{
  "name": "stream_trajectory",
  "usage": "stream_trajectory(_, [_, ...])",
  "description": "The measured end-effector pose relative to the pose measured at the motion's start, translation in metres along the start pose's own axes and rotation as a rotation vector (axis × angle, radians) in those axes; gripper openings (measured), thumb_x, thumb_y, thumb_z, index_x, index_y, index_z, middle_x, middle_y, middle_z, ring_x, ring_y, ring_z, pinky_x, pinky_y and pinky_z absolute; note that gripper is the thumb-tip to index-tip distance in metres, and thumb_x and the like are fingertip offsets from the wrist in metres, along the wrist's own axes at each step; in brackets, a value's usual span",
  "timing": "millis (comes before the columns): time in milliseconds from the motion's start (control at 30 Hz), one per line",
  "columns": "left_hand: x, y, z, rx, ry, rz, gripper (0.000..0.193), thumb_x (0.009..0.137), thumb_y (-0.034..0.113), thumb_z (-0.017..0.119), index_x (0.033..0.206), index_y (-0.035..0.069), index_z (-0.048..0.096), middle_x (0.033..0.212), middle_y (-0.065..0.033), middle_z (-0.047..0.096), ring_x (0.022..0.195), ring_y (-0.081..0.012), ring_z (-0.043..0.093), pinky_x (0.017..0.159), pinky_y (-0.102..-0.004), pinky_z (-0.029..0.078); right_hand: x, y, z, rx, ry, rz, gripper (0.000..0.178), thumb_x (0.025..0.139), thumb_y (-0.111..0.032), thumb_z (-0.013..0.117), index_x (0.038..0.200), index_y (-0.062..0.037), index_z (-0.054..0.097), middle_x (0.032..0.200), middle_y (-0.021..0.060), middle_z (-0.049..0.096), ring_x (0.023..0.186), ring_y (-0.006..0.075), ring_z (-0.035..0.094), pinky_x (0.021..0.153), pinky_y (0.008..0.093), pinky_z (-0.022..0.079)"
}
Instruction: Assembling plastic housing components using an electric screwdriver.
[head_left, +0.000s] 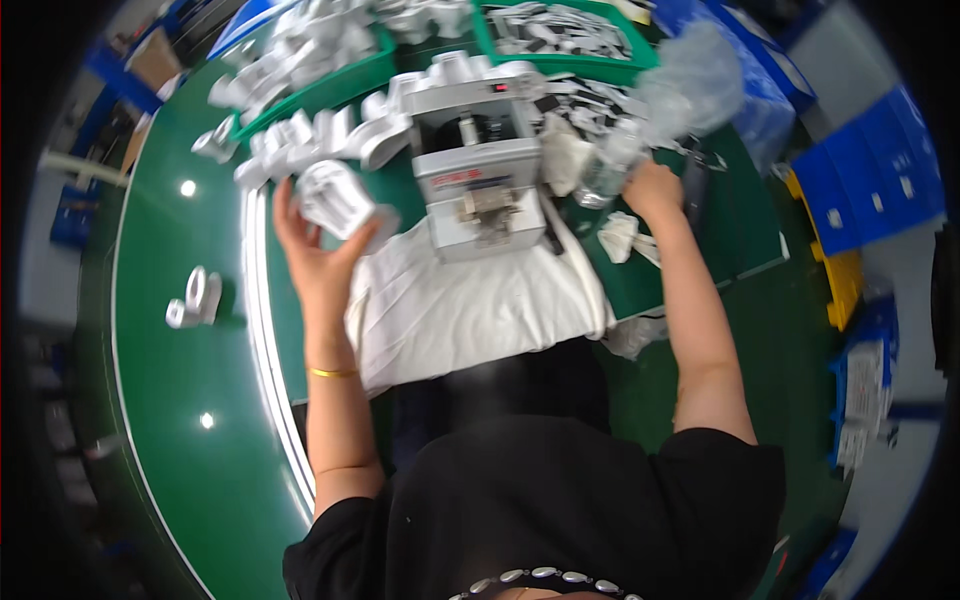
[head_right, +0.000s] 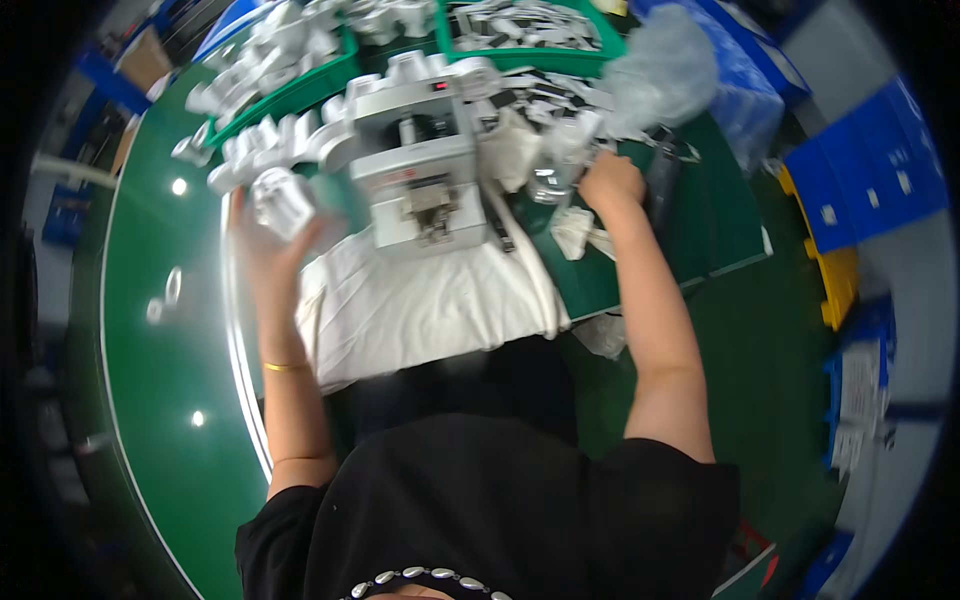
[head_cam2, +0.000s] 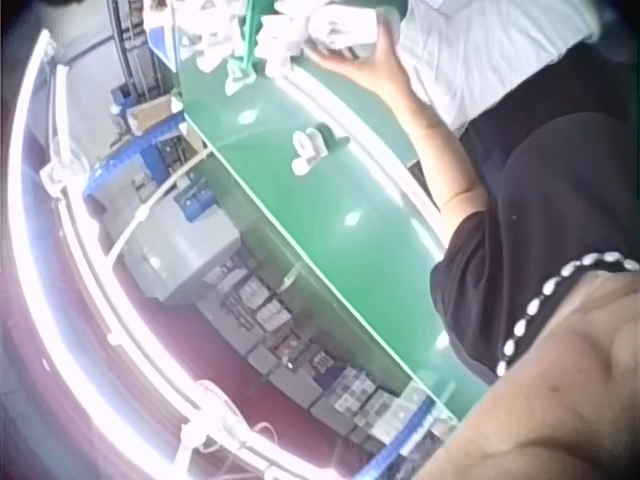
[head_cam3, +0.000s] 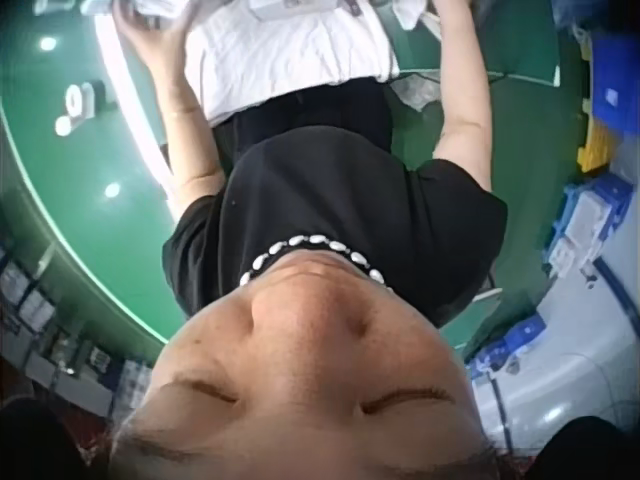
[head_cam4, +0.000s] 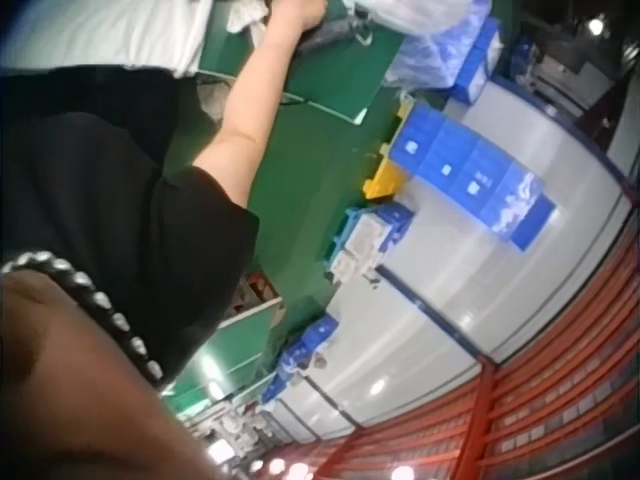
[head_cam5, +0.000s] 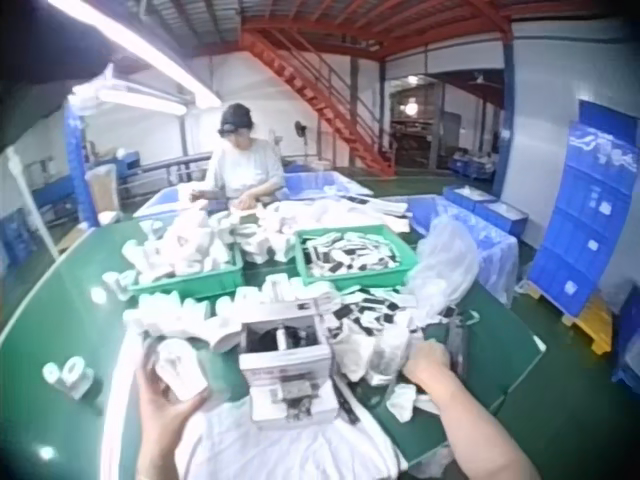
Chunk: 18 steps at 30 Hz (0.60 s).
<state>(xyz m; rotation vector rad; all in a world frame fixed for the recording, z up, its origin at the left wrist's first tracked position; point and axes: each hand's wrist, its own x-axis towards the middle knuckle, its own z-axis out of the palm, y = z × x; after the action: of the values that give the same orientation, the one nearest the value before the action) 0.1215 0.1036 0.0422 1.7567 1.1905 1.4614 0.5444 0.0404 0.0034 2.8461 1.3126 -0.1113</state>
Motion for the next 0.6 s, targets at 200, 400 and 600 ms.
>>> stream_trajectory(200, [-0.052,0.037,-0.001,-0.400,-0.164,-0.013,0.115,0.062,-0.002,0.087,0.151,0.010,0.016,0.140,-0.0149,0.041,0.121,-0.0248,0.054,0.099,-0.0358,0.050,0.004,0.013,0.009,-0.179,0.099,-0.234,0.027,0.087,-0.016,0.056,0.108,0.0010,0.059,0.100,0.0254,0.068,0.096,0.0400,0.067,0.078,0.0485,0.055])
stream_trajectory(400, [-0.081,0.041,-0.007,-0.461,-0.232,-0.082,0.117,0.061,-0.002,0.088,0.152,0.009,0.014,0.136,-0.0151,0.045,0.122,-0.0268,0.053,0.102,-0.0397,0.049,-0.015,0.003,-0.012,-0.100,0.082,-0.053,0.032,0.084,-0.014,0.055,0.115,-0.0094,0.062,0.107,0.0223,0.068,0.101,0.0401,0.065,0.085,0.0491,0.052])
stream_trajectory(600, [-0.091,0.042,-0.010,-0.503,-0.343,-0.136,0.120,0.061,0.001,0.089,0.152,0.006,0.011,0.142,-0.0176,0.039,0.130,-0.0280,0.045,0.106,-0.0418,0.043,-0.067,0.013,-0.057,0.737,0.447,-0.241,0.036,0.090,-0.008,0.059,0.126,-0.0082,0.060,0.092,0.0073,0.066,0.074,0.0183,0.062,0.068,0.0302,0.049])
